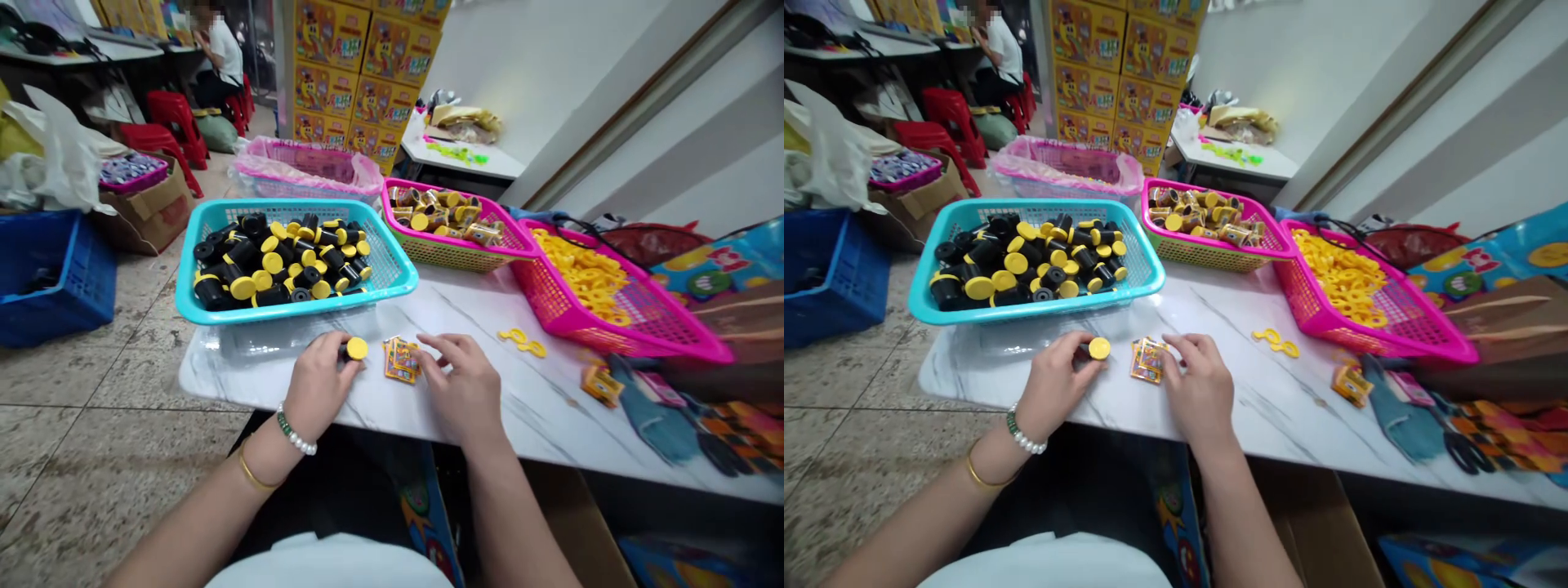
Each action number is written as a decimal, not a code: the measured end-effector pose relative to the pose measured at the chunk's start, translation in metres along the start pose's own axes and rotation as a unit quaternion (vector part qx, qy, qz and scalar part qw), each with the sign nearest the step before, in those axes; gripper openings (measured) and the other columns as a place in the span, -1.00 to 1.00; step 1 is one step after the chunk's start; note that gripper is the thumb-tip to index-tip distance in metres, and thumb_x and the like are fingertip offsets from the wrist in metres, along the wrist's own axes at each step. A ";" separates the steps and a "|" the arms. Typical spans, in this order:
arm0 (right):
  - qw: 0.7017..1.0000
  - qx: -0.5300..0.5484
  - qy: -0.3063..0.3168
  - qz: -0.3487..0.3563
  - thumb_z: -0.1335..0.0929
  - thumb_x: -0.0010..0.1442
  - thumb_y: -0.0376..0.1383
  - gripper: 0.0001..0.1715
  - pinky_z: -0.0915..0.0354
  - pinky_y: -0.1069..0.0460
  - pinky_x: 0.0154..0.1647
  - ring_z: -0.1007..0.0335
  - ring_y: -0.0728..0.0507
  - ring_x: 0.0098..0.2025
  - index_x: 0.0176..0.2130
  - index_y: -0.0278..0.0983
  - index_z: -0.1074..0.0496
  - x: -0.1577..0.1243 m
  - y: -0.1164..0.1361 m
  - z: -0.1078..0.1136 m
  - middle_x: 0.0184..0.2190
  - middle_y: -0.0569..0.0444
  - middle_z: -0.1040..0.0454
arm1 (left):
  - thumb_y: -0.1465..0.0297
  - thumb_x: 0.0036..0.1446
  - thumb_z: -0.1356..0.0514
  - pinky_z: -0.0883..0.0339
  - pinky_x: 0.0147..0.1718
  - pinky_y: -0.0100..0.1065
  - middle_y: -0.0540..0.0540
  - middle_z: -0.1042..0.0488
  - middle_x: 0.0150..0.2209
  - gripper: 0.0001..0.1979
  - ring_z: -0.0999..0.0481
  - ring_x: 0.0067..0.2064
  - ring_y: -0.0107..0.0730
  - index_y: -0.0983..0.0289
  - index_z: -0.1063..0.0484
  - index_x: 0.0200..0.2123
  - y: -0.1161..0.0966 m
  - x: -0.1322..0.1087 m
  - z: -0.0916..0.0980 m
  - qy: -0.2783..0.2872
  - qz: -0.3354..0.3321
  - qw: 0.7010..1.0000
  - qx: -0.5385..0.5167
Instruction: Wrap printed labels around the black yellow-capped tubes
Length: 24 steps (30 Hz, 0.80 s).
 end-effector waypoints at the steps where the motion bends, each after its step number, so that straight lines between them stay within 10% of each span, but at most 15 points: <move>1: 1.000 -0.007 0.021 -0.005 -0.39 0.22 -0.19 -0.77 -0.35 -0.05 -0.33 -0.37 -0.09 -0.44 -0.26 -0.25 -0.63 0.002 -0.010 -0.002 -0.29 -0.01 -0.52 | 0.56 0.06 -0.32 -0.45 -0.21 -0.26 0.09 -0.55 -0.28 -0.76 -0.56 -0.25 -0.25 0.28 -0.44 -0.18 0.001 0.001 -0.001 0.003 0.005 1.000 0.002; 6: 0.998 0.015 0.063 0.016 -0.39 0.20 -0.23 -0.81 -0.35 -0.06 -0.27 -0.42 -0.15 -0.36 -0.38 -0.23 -0.59 -0.001 -0.028 -0.012 -0.39 0.02 -0.54 | 0.48 0.05 -0.39 -0.45 -0.19 -0.26 0.14 -0.55 -0.18 -0.62 -0.54 -0.23 -0.27 0.29 -0.42 -0.05 -0.001 -0.006 0.007 -0.034 -0.014 0.999 -0.019; 11: 0.997 0.028 -0.040 0.064 -0.41 0.23 -0.29 -0.88 -0.38 -0.11 -0.17 -0.45 -0.18 -0.25 -0.32 -0.19 -0.61 -0.013 -0.003 0.005 -0.35 0.01 -0.53 | 0.40 0.23 -0.26 -0.39 -0.36 -0.40 0.09 -0.54 -0.25 -0.90 -0.45 -0.40 -0.46 0.26 -0.48 -0.18 -0.010 -0.032 0.035 -0.110 -0.030 0.989 -0.094; 18: 0.969 0.164 0.036 0.179 -0.42 0.19 -0.52 -0.67 -0.43 -0.02 -0.28 -0.45 -0.11 -0.30 -0.11 -0.15 -0.55 -0.057 0.075 -0.002 -0.30 0.02 -0.48 | 0.32 0.17 -0.31 -0.36 -0.47 -0.46 0.07 -0.54 -0.38 -0.84 -0.44 -0.43 -0.47 0.29 -0.55 -0.23 -0.007 -0.060 0.038 0.065 0.103 0.962 -0.245; 24: 0.911 0.335 0.219 -0.100 -0.41 0.28 -0.19 -0.67 -0.36 0.05 -0.46 -0.45 -0.06 -0.38 0.03 -0.21 -0.45 -0.056 0.069 -0.027 -0.23 0.00 -0.51 | 0.33 0.16 -0.27 -0.22 -0.59 -0.52 0.03 -0.53 -0.50 -0.83 -0.32 -0.54 -0.55 0.31 -0.58 -0.39 0.009 -0.055 0.048 0.189 0.209 0.895 -0.346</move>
Point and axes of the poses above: each hand's wrist, its own x-axis towards the middle knuckle, its own z-axis out of the back of the hand, y = z × x, the point moved 4 cm from there along x, towards the middle knuckle
